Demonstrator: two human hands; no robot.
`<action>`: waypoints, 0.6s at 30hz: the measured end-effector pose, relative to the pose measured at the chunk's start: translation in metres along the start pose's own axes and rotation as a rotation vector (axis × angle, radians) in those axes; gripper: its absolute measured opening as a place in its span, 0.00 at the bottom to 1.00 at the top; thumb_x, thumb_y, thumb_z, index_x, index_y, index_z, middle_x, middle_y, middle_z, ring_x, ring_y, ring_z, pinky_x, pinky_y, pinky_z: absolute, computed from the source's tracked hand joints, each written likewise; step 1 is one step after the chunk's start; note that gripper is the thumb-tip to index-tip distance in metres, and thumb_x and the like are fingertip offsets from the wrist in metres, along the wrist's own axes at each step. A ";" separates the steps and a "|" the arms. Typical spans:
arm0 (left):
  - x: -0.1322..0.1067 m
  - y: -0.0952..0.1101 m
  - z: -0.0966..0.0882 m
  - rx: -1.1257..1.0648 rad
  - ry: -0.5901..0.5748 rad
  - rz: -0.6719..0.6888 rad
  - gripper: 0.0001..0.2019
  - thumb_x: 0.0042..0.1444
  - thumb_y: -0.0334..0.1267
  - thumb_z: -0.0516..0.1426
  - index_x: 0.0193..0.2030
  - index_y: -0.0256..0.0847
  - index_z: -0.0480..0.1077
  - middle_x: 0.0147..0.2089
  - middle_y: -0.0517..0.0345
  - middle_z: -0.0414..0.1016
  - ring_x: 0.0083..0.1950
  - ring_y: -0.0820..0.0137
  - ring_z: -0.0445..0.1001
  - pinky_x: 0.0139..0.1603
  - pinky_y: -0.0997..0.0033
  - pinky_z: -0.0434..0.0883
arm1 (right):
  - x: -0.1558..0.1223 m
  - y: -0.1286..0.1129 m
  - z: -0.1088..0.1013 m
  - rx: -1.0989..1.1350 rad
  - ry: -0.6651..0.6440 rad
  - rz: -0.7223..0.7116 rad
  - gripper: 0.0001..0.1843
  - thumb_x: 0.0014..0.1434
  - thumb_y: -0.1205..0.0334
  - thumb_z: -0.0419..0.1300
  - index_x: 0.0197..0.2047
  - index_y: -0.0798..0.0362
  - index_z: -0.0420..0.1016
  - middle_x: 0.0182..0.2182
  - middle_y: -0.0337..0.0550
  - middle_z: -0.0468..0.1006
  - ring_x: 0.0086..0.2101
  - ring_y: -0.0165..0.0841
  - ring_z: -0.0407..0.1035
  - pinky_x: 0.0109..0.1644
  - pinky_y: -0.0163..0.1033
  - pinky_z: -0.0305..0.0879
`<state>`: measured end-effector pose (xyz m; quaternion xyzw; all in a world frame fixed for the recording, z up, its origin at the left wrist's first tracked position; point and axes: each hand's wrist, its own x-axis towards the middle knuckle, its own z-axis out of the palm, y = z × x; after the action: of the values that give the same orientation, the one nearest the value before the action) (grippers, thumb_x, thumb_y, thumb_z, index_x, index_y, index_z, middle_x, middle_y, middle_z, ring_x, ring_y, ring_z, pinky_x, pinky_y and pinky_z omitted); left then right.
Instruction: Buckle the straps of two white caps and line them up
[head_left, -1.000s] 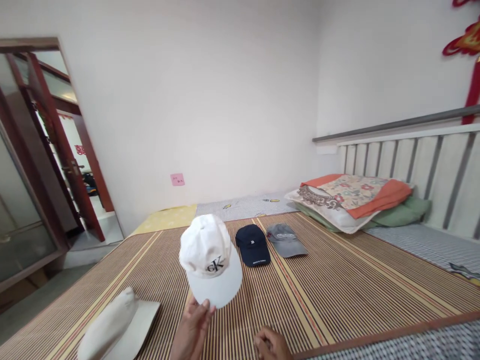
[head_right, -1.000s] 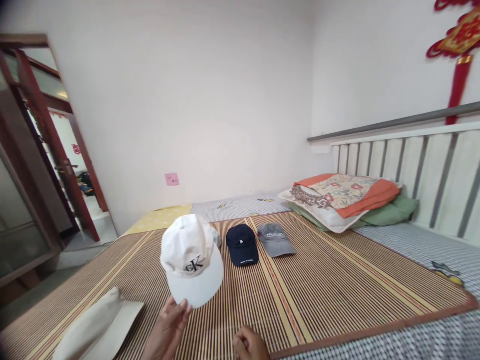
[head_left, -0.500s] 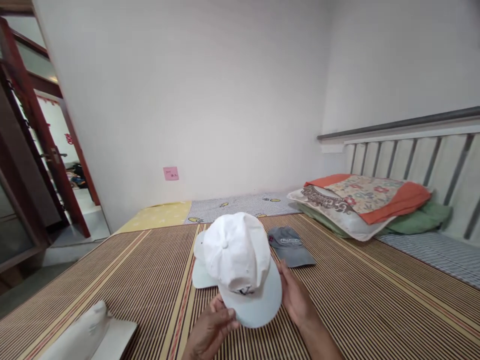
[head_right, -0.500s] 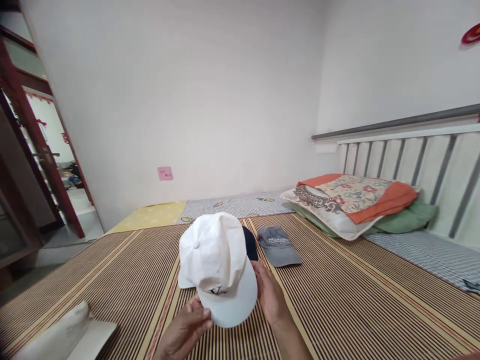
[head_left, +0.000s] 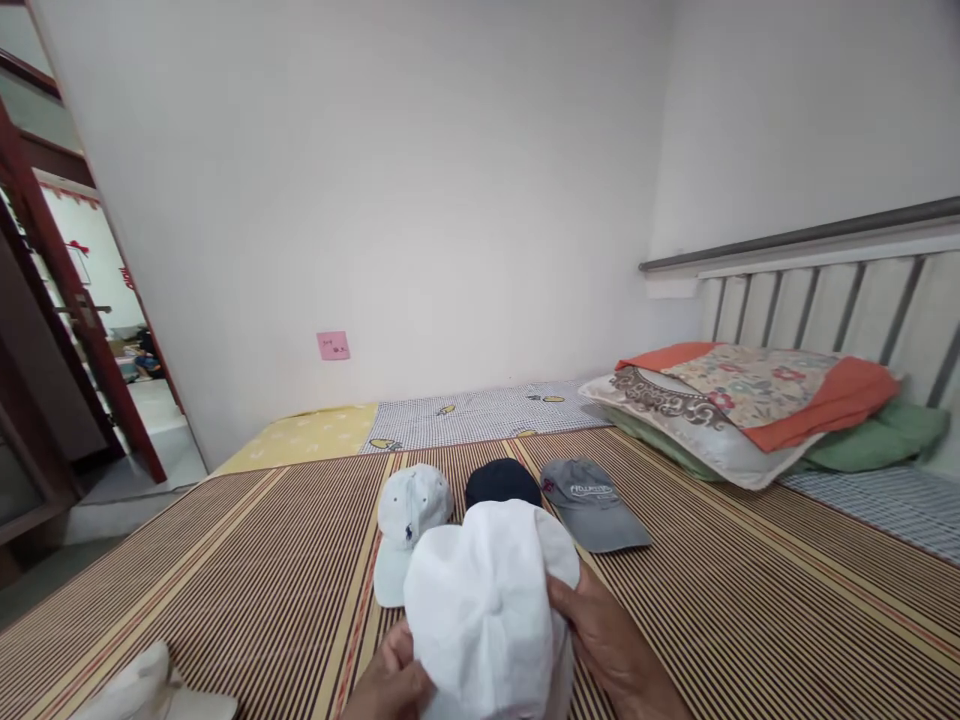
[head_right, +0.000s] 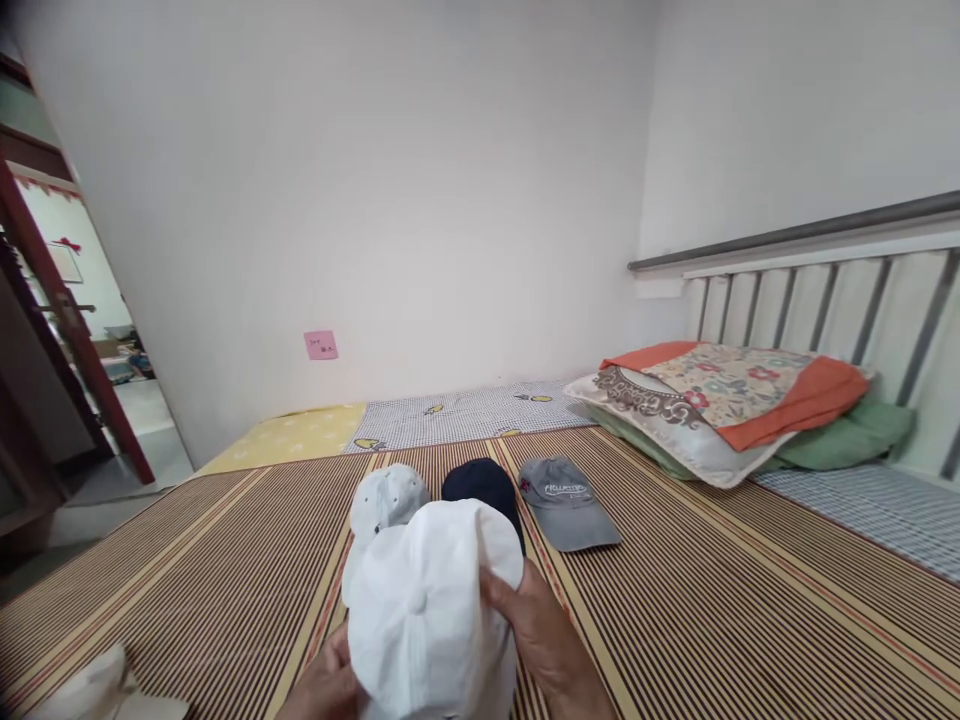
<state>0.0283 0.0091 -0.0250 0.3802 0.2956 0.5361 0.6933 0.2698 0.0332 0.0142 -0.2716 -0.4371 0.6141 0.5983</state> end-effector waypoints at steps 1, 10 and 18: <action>-0.002 0.005 0.001 0.024 0.009 0.011 0.29 0.40 0.42 0.77 0.52 0.42 0.82 0.49 0.40 0.86 0.57 0.43 0.80 0.60 0.49 0.72 | 0.001 0.000 0.000 -0.024 -0.013 -0.011 0.32 0.53 0.43 0.75 0.56 0.52 0.82 0.50 0.56 0.86 0.58 0.54 0.75 0.65 0.59 0.65; -0.013 0.042 0.006 0.440 0.000 0.147 0.25 0.46 0.45 0.74 0.53 0.47 0.83 0.55 0.46 0.84 0.63 0.44 0.75 0.63 0.51 0.71 | -0.017 -0.027 -0.004 -0.106 -0.061 -0.019 0.26 0.50 0.45 0.77 0.49 0.48 0.86 0.42 0.50 0.87 0.49 0.50 0.79 0.57 0.54 0.72; -0.008 0.040 0.004 0.598 -0.012 0.179 0.21 0.53 0.44 0.70 0.55 0.48 0.81 0.51 0.49 0.84 0.59 0.50 0.75 0.63 0.55 0.70 | -0.025 -0.037 -0.010 -0.528 -0.212 -0.019 0.16 0.59 0.47 0.69 0.34 0.52 0.86 0.30 0.42 0.82 0.36 0.40 0.76 0.43 0.41 0.72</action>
<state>0.0088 0.0055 0.0105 0.5950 0.4014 0.4818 0.5027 0.3004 0.0073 0.0367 -0.3481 -0.6447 0.4984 0.4634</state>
